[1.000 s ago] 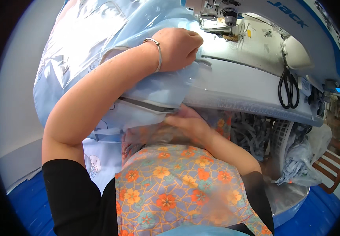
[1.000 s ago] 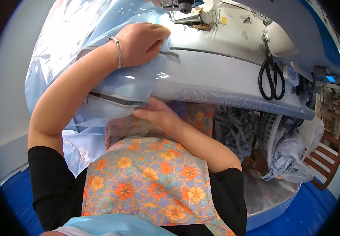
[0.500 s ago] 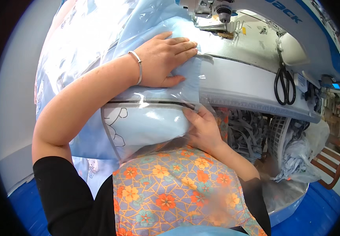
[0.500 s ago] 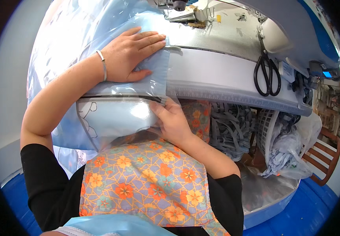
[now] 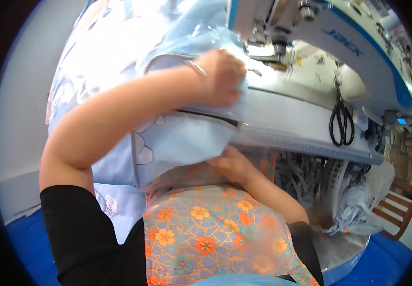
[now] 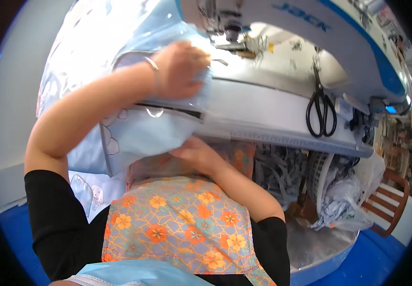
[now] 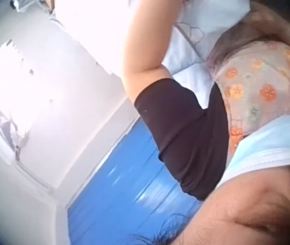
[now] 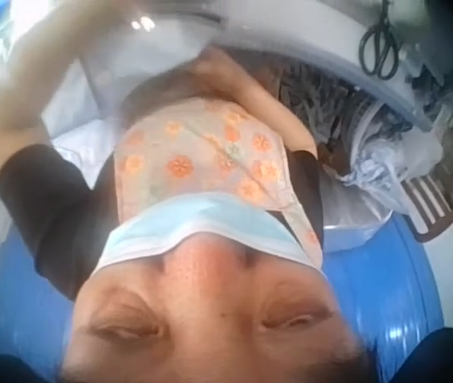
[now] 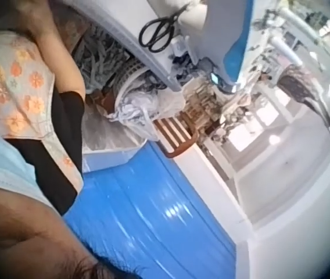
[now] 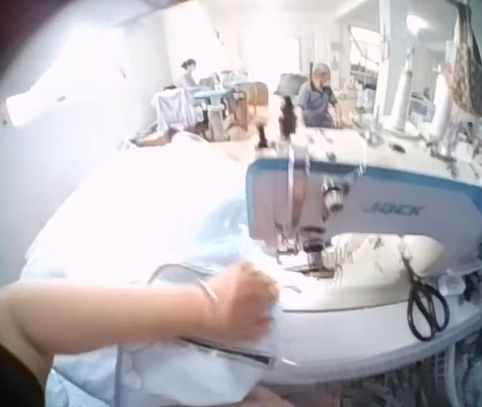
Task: Using an industrial sewing machine to sew plastic covers and fabric edges onto textile bags.
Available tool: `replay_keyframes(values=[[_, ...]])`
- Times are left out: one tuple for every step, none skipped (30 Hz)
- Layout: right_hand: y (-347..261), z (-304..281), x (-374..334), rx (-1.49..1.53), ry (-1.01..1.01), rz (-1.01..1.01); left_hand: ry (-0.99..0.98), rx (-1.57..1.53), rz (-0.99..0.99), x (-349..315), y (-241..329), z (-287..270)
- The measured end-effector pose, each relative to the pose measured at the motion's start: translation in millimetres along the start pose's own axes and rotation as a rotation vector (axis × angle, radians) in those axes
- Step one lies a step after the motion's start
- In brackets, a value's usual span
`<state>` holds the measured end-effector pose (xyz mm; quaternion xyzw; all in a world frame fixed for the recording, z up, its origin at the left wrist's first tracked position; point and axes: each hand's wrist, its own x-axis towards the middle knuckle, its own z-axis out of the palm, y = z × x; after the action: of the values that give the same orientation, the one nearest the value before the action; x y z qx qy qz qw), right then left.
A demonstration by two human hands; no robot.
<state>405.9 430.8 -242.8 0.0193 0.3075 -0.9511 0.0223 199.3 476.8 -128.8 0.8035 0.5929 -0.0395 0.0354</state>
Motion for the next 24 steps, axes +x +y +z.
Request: replay_keyframes(values=[[5,-2,4,-0.016,-0.021,-0.009,-0.145,0.023,-0.190,7,25,-5],[14,-7,8,-0.051,0.066,-0.031,-0.109,0.067,-0.196,7,37,-4],[23,-10,11,-0.087,0.145,-0.051,-0.071,0.113,-0.209,5,43,1],[26,-11,11,-0.124,0.233,-0.076,-0.058,0.104,-0.220,6,41,8],[23,-4,8,-0.139,0.209,-0.078,-0.048,0.123,-0.239,-2,34,16],[15,3,0,-0.473,0.294,-0.165,0.092,0.059,-0.126,-12,21,25],[7,12,-12,-0.803,0.373,-0.253,0.228,-0.006,-0.014,-24,12,31],[-2,14,-18,-1.126,0.471,-0.338,0.311,-0.062,0.042,-27,3,34],[-11,11,-24,-1.126,0.475,-0.338,0.311,-0.064,0.045,-28,-6,38],[-18,6,-35,-1.194,0.552,-0.343,0.328,-0.097,0.062,-26,-9,41],[-22,9,-45,-1.257,0.633,-0.341,0.340,-0.137,0.081,-24,-8,43],[-51,45,-42,-0.705,0.631,-0.264,0.362,-0.180,0.076,-24,-13,47],[-82,79,-36,-0.156,0.608,-0.183,0.423,-0.155,0.083,-26,-15,48],[-82,78,-40,-0.174,0.605,-0.140,0.423,-0.137,0.100,-26,-15,45],[-74,71,-42,-0.163,0.627,-0.137,0.422,-0.119,0.113,-28,-15,43],[-58,59,-42,-0.176,0.674,-0.059,0.378,-0.129,0.123,-29,-14,37],[-44,48,-39,-0.189,0.713,0.019,0.382,-0.142,0.136,-28,-14,34],[-26,46,-39,-0.152,0.737,0.008,0.368,-0.117,0.135,-26,-14,34],[-13,46,-39,-0.085,0.726,-0.039,0.354,-0.094,0.139,-20,-13,33],[-8,45,-34,-0.068,0.703,-0.052,0.284,-0.111,0.095,-17,-6,26],[-6,43,-32,-0.051,0.679,-0.065,0.280,-0.122,0.102,-14,-1,21],[-5,41,-32,-0.043,0.681,-0.057,0.236,-0.087,0.070,-15,3,18],[-4,39,-33,-0.074,0.646,-0.053,0.191,-0.051,0.039,-16,5,18],[-3,37,-35,-0.104,0.611,-0.050,0.185,-0.059,0.039,-18,1,24]])
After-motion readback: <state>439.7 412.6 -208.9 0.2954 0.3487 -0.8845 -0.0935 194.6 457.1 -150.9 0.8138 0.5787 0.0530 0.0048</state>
